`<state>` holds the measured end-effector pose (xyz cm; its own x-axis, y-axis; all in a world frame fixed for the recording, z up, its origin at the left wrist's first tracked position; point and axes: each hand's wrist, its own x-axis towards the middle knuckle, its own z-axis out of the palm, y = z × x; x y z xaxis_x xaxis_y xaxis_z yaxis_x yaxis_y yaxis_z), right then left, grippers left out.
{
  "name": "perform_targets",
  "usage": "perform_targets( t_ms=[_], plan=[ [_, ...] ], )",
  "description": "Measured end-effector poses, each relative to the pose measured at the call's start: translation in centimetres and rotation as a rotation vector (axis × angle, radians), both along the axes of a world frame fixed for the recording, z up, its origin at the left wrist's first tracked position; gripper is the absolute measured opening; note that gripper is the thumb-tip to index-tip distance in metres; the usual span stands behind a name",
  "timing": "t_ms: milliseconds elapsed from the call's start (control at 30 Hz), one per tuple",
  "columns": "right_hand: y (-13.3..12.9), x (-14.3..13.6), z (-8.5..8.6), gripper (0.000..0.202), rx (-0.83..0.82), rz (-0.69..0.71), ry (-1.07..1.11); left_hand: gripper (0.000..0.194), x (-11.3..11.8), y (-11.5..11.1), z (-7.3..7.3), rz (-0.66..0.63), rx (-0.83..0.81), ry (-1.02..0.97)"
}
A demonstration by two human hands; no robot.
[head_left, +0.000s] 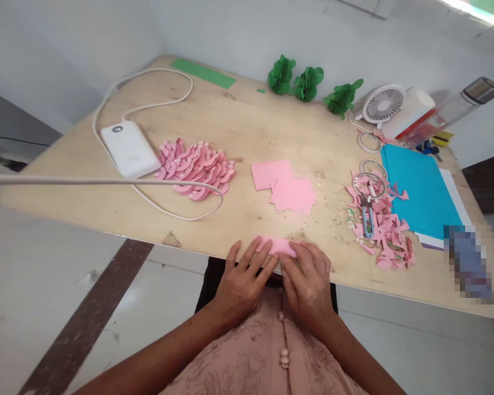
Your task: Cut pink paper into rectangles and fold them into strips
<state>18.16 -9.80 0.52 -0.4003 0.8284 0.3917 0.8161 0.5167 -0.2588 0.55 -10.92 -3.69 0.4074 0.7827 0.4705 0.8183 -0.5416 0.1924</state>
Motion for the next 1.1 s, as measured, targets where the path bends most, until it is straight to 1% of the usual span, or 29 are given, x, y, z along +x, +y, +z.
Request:
perform_targets(
  t_ms=[133,367,533,633,733,833,967,1033,1100],
  plan=[
    [0.0,0.4,-0.1,0.026,0.026,0.010,-0.031,0.041,0.0,0.0,0.0,0.002,-0.003,0.012],
    [0.3,1.6,0.2,0.027,0.047,0.020,-0.090,0.040,0.0,0.0,-0.1,0.002,0.001,0.022],
    [0.3,3.0,0.2,0.032,0.030,0.041,-0.151,0.039,0.1,0.0,-0.2,0.004,0.006,0.015],
    [0.6,3.7,0.0,0.036,0.023,0.008,-0.085,0.039,0.1,0.0,-0.2,0.004,0.011,0.016],
    [1.0,3.9,0.0,0.033,0.008,-0.064,0.045,0.040,0.1,0.0,-0.3,0.004,0.012,0.024],
    [1.4,3.4,0.2,0.022,-0.049,-0.089,0.141,0.041,0.1,0.0,-0.3,0.004,0.005,0.023],
    [1.7,2.4,0.3,0.008,-0.119,-0.127,0.206,0.043,0.1,0.0,-0.3,0.002,-0.005,0.020],
    [1.8,2.0,0.3,0.006,-0.127,-0.158,0.213,0.044,0.1,0.0,-0.3,0.004,-0.008,0.018],
    [2.0,1.7,0.2,0.009,-0.119,-0.186,0.202,0.045,0.1,-0.1,-0.3,0.006,-0.013,0.018]
  ],
)
